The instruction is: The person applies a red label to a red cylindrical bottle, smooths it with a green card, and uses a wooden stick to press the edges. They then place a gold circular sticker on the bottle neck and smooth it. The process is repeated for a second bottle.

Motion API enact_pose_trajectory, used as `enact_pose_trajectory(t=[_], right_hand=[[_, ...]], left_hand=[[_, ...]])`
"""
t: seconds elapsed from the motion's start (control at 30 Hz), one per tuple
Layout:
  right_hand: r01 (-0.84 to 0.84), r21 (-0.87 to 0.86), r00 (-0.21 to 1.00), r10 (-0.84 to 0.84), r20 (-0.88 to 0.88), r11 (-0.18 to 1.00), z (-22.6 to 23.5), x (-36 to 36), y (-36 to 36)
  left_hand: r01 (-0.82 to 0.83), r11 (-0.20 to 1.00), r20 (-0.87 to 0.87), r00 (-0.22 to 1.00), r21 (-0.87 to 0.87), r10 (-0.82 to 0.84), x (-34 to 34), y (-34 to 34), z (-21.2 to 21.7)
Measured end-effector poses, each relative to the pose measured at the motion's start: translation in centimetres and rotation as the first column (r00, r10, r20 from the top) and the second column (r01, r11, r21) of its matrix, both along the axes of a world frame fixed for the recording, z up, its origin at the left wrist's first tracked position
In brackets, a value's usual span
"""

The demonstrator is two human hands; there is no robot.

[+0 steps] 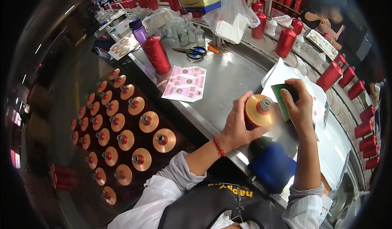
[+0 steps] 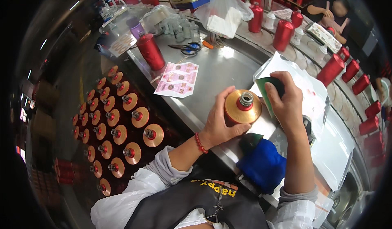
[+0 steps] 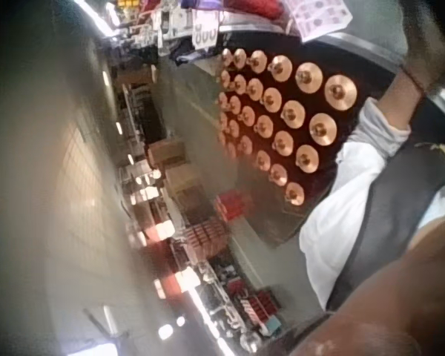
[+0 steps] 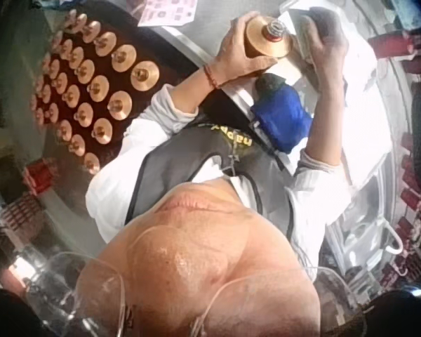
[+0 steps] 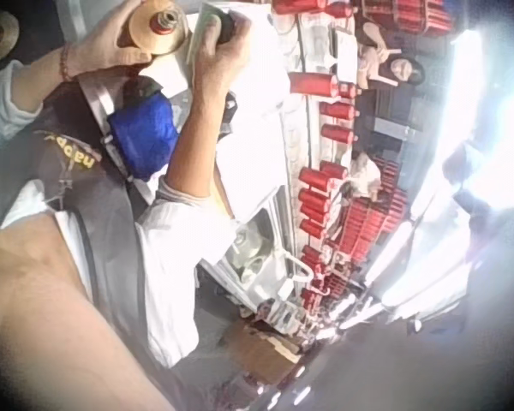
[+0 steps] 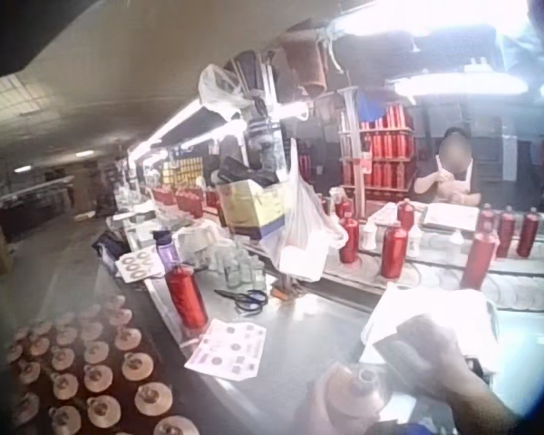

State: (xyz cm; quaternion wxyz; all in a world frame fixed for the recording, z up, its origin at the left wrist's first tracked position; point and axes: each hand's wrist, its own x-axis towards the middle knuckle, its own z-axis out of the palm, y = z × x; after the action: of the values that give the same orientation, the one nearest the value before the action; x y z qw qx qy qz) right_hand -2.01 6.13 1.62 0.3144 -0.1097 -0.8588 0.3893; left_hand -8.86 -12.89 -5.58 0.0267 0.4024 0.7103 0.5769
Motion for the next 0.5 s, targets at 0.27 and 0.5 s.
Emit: enact_pose_trajectory(t=[0.27,0.5], right_hand=[[-0.246,-0.154,0.968,0.25,0.007,0.957,0.5,-1.0,-0.9],[-0.189,-0.376,0.967,0.238,0.087,0.907,0.2,-0.8,-1.2]], left_hand=[[0.194,0.973,0.186,0.959,0.127,-0.215,-1.3,-0.8,0.1],[0.332,0.937,0.163,0.924,0.11,-0.346,-2.6,-1.8,1.1]])
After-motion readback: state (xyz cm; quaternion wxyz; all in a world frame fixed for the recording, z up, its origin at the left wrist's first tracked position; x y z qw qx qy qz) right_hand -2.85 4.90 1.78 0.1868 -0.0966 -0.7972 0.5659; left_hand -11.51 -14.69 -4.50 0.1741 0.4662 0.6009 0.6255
